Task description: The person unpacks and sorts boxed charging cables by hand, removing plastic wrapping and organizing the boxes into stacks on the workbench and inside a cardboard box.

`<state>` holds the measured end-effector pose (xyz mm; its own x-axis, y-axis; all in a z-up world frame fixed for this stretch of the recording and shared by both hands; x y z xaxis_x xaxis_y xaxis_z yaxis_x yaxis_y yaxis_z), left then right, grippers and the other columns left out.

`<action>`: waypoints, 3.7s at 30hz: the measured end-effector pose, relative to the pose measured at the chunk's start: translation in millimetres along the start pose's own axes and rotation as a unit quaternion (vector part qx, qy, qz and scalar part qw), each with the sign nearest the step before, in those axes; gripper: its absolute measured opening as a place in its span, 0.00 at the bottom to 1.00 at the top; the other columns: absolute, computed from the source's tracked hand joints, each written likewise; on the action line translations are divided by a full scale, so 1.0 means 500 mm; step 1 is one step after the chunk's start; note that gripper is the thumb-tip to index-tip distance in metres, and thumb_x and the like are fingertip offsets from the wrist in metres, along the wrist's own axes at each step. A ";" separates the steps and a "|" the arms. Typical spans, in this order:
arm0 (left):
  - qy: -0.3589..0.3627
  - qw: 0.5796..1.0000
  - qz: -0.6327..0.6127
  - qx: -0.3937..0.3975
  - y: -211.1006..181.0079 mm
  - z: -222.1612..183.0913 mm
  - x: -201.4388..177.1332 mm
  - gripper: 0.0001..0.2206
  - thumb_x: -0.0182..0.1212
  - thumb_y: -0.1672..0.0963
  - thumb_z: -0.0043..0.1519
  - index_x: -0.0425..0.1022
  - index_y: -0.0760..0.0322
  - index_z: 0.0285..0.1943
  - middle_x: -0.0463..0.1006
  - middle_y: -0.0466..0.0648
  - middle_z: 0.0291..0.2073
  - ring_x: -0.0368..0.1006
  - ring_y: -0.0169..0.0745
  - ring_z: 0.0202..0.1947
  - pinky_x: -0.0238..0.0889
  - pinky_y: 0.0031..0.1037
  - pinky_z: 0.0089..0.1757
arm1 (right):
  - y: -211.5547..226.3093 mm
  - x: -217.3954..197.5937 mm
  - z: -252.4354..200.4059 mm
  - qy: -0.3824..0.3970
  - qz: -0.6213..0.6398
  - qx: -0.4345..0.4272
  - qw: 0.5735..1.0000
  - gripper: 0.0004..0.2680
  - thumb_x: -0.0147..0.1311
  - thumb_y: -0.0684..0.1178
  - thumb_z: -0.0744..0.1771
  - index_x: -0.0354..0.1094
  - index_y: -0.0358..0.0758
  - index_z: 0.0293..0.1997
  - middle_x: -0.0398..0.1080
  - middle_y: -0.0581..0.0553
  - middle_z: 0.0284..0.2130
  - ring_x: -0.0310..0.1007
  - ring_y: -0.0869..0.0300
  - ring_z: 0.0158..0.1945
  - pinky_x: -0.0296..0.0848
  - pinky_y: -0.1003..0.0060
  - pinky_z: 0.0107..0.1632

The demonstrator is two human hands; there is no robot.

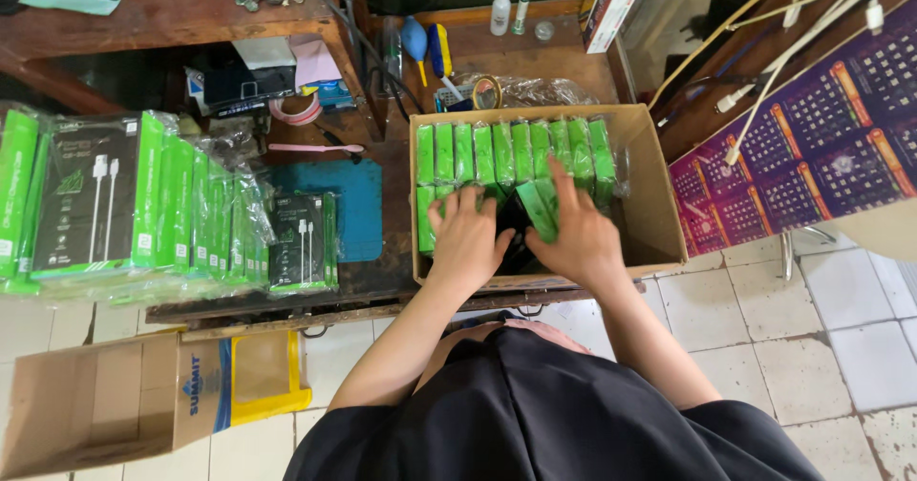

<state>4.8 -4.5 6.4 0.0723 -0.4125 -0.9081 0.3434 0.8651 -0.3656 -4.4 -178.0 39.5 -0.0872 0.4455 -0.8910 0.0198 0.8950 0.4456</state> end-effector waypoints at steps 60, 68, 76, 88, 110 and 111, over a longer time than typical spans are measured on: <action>0.015 0.689 -0.615 -0.383 0.616 -0.401 0.155 0.31 0.61 0.41 0.63 0.72 0.77 0.46 0.78 0.59 0.43 0.79 0.41 0.41 0.78 0.32 0.39 | 0.398 0.608 0.125 0.075 0.519 0.034 0.851 0.19 0.57 0.55 0.68 0.65 0.35 0.63 0.75 0.41 0.50 0.74 0.60 0.51 0.72 0.66 0.53; -0.026 0.672 -0.632 -0.386 0.618 -0.388 0.172 0.34 0.62 0.41 0.60 0.63 0.79 0.52 0.76 0.63 0.49 0.79 0.47 0.54 0.72 0.32 0.52 | 0.414 0.623 0.133 0.058 0.394 0.041 0.917 0.17 0.55 0.56 0.69 0.68 0.36 0.62 0.72 0.36 0.54 0.71 0.54 0.55 0.68 0.62 0.57; -0.020 0.681 -0.625 -0.379 0.626 -0.370 0.178 0.34 0.60 0.41 0.61 0.63 0.79 0.53 0.77 0.64 0.48 0.79 0.48 0.53 0.72 0.32 0.51 | 0.443 0.650 0.147 0.066 0.462 0.045 0.883 0.21 0.48 0.54 0.70 0.54 0.40 0.73 0.69 0.37 0.62 0.68 0.54 0.63 0.64 0.63 0.63; 0.146 0.756 -0.600 -0.218 0.510 -0.350 0.091 0.11 0.57 0.53 0.65 0.72 0.64 0.49 0.81 0.45 0.36 0.79 0.33 0.33 0.67 0.23 0.32 | 0.427 0.518 0.044 -0.030 0.341 -0.118 0.932 0.27 0.52 0.51 0.75 0.35 0.27 0.77 0.45 0.22 0.72 0.45 0.39 0.76 0.47 0.57 0.71; 0.013 0.995 -0.037 0.094 0.142 -0.023 -0.043 0.33 0.64 0.62 0.46 0.65 0.74 0.66 0.67 0.65 0.62 0.59 0.63 0.66 0.38 0.61 0.64 | 0.131 0.144 -0.010 -0.104 0.086 -0.069 0.988 0.37 0.69 0.46 0.58 0.46 0.46 0.74 0.51 0.28 0.69 0.52 0.31 0.69 0.58 0.41 0.65; 0.011 0.995 -0.035 0.091 0.136 -0.021 -0.038 0.33 0.64 0.62 0.46 0.65 0.74 0.66 0.67 0.65 0.62 0.59 0.63 0.66 0.38 0.61 0.64 | 0.121 0.135 -0.008 -0.092 0.102 -0.078 0.987 0.37 0.69 0.46 0.58 0.45 0.46 0.74 0.52 0.28 0.68 0.53 0.32 0.69 0.59 0.43 0.65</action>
<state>17.1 65.1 -3.1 0.0216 -0.4625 -0.8864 0.5111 0.7671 -0.3878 -13.1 -93.7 6.5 0.0860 0.6248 -0.7760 -0.1366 0.7789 0.6120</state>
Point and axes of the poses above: each hand's wrist, its own z-axis towards the middle knuckle, its own x-axis out of the palm, y = z × x, the point moved 1 cm from there along z, towards the middle knuckle
